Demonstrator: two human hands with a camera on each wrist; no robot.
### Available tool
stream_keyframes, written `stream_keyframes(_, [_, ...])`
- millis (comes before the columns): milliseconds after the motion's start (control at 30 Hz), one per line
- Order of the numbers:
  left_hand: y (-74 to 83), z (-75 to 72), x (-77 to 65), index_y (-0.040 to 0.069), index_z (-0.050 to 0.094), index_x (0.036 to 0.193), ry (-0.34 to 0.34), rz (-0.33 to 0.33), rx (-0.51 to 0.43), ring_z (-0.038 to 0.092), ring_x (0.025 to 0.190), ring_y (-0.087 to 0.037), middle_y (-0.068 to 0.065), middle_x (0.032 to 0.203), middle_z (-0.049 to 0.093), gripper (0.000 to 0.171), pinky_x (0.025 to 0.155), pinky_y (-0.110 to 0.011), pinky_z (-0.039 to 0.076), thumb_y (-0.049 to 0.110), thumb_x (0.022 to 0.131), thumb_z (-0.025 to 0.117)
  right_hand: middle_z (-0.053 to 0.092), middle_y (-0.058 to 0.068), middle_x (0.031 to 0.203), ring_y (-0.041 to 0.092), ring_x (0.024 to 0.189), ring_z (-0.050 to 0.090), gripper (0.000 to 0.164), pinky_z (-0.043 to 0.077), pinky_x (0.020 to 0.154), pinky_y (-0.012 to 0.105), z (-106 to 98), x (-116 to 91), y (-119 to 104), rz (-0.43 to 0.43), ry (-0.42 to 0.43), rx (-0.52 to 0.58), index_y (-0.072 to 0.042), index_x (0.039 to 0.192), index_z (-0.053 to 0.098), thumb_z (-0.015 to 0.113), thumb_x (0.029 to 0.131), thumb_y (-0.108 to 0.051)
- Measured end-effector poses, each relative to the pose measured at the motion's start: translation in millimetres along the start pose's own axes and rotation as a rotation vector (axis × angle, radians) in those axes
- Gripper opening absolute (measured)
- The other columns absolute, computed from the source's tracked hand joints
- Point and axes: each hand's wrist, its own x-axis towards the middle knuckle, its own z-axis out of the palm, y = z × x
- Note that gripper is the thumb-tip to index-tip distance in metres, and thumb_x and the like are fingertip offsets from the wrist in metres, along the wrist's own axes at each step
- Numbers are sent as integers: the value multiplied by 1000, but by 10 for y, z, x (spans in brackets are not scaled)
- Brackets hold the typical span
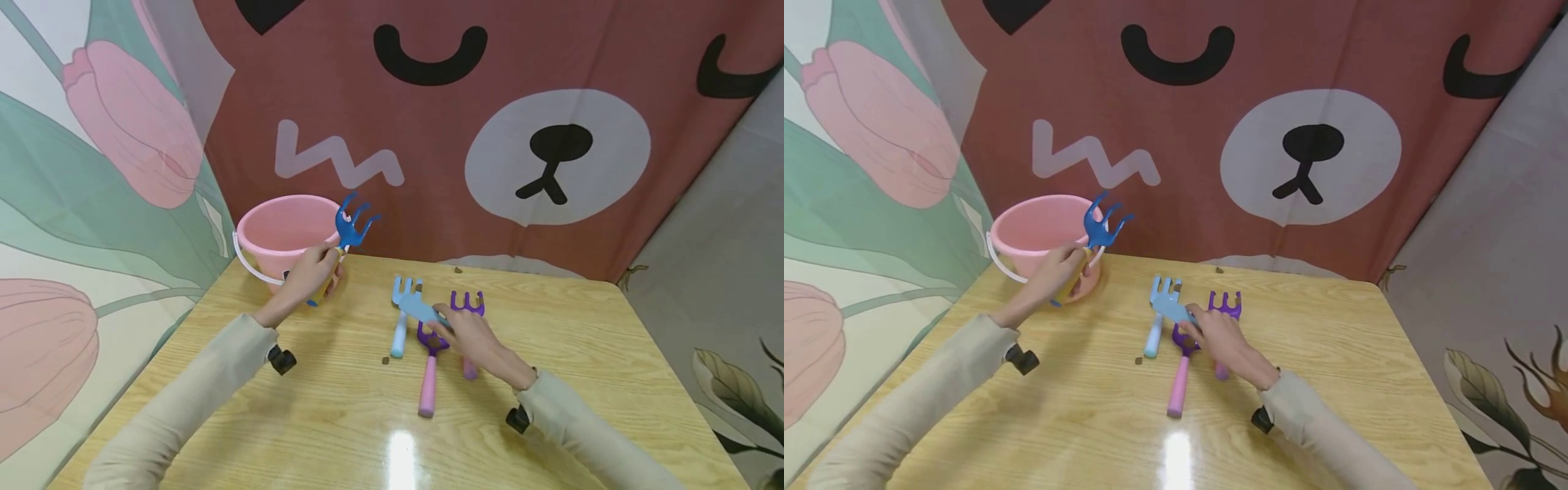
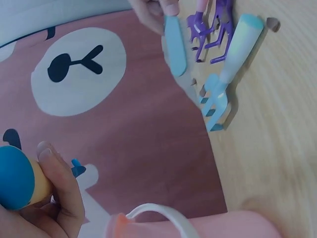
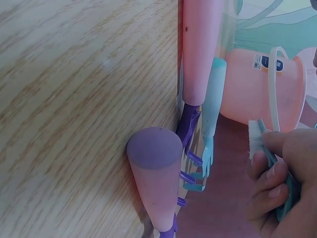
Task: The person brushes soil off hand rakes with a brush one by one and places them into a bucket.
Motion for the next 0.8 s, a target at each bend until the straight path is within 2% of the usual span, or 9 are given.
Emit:
stream_keyframes(167, [74, -103, 40, 1, 59, 83, 5, 15, 66, 58, 48, -23, -10, 68, 59, 34, 44, -30, 47, 20, 101, 37, 48, -6, 61, 2, 41, 36, 38, 29, 37, 17, 7, -8, 17, -11, 15, 2, 2, 124, 61, 64, 99, -26])
stream_keyframes(333, [120, -194, 92, 3, 60, 82, 0, 19, 102, 61, 57, -35, -10, 73, 60, 34, 46, -31, 48, 21, 102, 39, 49, -5, 62, 2, 42, 38, 39, 30, 38, 18, 3, -29, 25, -19, 20, 0, 4, 124, 61, 63, 99, -26])
stream_keyframes(400, [130, -232, 111, 3, 61, 84, 9, 11, 111, 62, 58, -36, -10, 74, 60, 34, 45, -30, 48, 22, 103, 41, 49, -6, 61, 3, 43, 38, 39, 31, 38, 18, -3, -30, 18, -21, 21, -3, 4, 124, 61, 63, 99, -26])
stream_keyframes(633, [127, -354, 168, -3, 63, 99, 38, -33, 106, 59, 53, -19, -14, 83, 65, 32, 48, -26, 48, 22, 102, 44, 47, -7, 59, 3, 42, 38, 38, 32, 38, 19, -14, -32, 5, -7, 23, -12, 4, 123, 61, 63, 99, -25])
stream_keyframes(800, [106, -443, 189, -7, 60, 107, 33, -86, 75, 58, 57, -18, -17, 87, 62, 35, 51, -27, 50, 23, 102, 44, 48, -7, 60, 3, 41, 38, 38, 32, 38, 18, -16, -30, 3, 1, 13, -8, 2, 124, 61, 63, 99, -26])
